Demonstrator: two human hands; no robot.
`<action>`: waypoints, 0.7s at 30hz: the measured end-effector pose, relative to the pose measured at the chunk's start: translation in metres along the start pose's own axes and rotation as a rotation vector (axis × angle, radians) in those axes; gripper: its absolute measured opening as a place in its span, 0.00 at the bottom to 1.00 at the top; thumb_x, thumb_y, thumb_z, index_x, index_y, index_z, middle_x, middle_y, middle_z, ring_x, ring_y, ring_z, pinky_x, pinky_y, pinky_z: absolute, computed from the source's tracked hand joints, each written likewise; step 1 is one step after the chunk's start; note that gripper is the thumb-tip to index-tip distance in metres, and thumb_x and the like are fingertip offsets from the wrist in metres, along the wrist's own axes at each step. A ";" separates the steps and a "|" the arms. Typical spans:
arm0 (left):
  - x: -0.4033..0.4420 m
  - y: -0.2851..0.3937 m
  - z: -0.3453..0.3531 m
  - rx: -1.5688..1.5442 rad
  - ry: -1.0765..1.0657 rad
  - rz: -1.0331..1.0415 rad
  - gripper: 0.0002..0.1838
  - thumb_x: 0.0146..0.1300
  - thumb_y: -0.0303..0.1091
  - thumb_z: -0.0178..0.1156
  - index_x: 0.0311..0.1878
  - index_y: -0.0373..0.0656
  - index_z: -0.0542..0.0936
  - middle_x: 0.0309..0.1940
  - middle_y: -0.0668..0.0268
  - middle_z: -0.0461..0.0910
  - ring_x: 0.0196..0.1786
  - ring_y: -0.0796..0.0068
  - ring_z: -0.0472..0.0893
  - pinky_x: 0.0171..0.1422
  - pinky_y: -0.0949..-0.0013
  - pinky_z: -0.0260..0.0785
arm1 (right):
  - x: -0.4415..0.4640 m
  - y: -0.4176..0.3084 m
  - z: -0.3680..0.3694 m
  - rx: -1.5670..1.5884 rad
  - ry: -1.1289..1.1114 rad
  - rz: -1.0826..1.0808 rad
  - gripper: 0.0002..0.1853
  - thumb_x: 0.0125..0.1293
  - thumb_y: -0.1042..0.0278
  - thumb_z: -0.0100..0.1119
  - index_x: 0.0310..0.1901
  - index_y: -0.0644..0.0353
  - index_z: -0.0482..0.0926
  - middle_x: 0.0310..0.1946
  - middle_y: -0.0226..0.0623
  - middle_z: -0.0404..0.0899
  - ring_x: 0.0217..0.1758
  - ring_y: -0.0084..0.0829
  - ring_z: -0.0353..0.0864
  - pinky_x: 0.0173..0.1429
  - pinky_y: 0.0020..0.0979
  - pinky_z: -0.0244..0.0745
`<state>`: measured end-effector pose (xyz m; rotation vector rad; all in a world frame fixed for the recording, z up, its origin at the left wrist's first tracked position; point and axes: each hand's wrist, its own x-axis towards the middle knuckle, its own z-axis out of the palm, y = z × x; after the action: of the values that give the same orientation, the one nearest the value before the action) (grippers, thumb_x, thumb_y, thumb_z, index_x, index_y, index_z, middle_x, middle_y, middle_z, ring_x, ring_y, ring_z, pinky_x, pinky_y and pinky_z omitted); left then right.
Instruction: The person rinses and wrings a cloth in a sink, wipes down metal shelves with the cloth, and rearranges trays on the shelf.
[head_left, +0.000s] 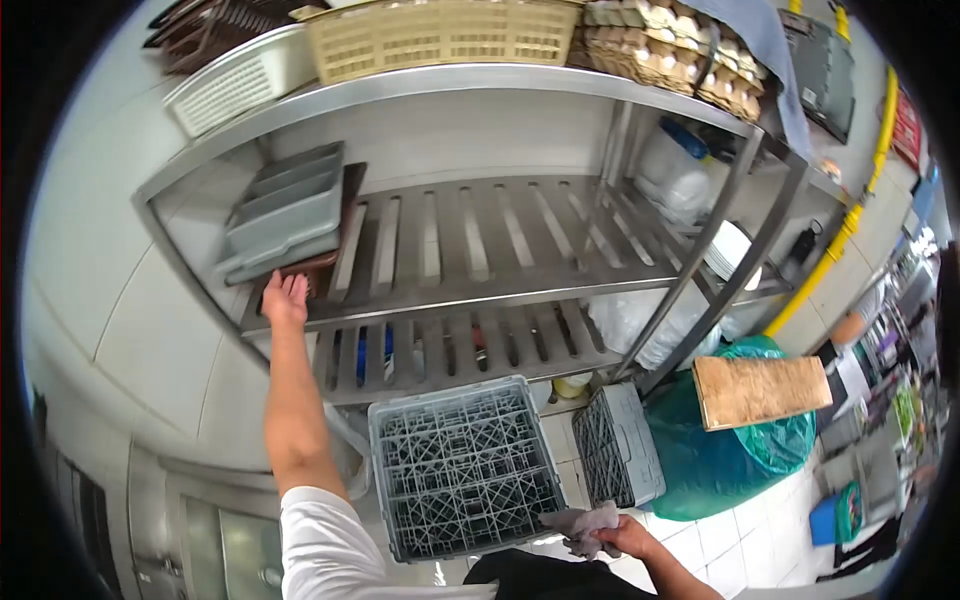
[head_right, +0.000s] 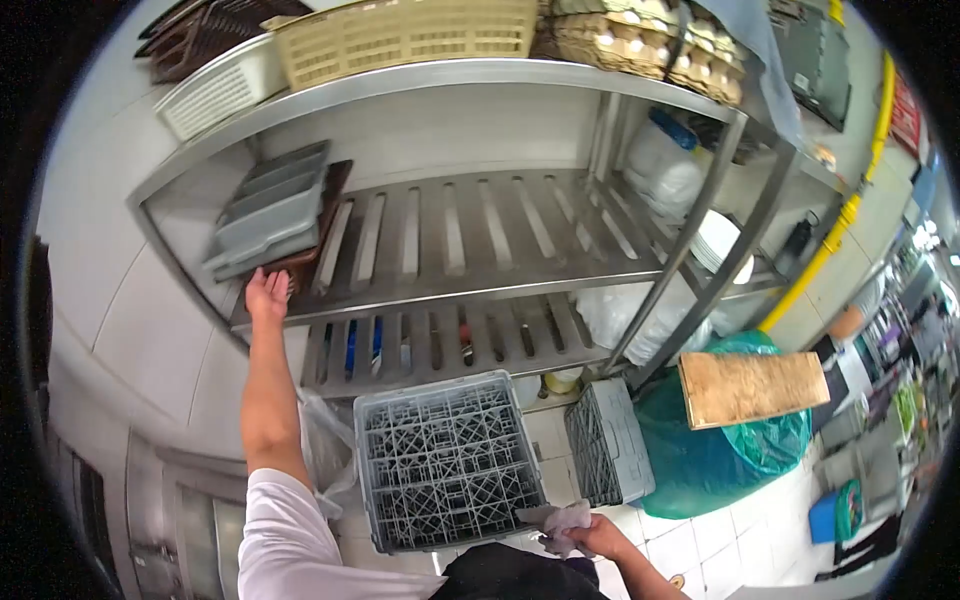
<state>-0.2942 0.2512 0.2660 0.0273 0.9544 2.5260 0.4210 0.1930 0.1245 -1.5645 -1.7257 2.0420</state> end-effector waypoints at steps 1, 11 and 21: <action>0.007 -0.004 -0.001 0.011 -0.012 -0.010 0.29 0.65 0.37 0.51 0.66 0.35 0.57 0.66 0.47 0.53 0.62 0.53 0.65 0.63 0.58 0.67 | 0.000 0.002 0.000 0.076 0.023 0.025 0.11 0.57 0.72 0.61 0.42 0.63 0.81 0.37 0.34 0.82 0.42 0.25 0.79 0.50 0.27 0.72; 0.007 -0.026 0.018 -0.053 -0.072 -0.100 0.23 0.65 0.44 0.47 0.56 0.36 0.63 0.53 0.50 0.65 0.56 0.54 0.68 0.61 0.49 0.66 | 0.010 0.039 -0.002 0.073 0.147 0.049 0.12 0.54 0.71 0.62 0.41 0.63 0.82 0.35 0.32 0.83 0.39 0.25 0.80 0.47 0.26 0.72; -0.083 -0.085 0.039 -0.016 -0.140 -0.126 0.24 0.69 0.55 0.41 0.47 0.40 0.67 0.30 0.58 0.71 0.36 0.63 0.73 0.54 0.45 0.70 | 0.030 0.023 -0.019 0.102 0.128 -0.087 0.09 0.54 0.70 0.62 0.36 0.63 0.83 0.31 0.30 0.82 0.35 0.23 0.79 0.41 0.26 0.72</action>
<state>-0.1794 0.2984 0.2526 0.1334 0.8531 2.3811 0.4316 0.2157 0.0907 -1.5257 -1.5892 1.9129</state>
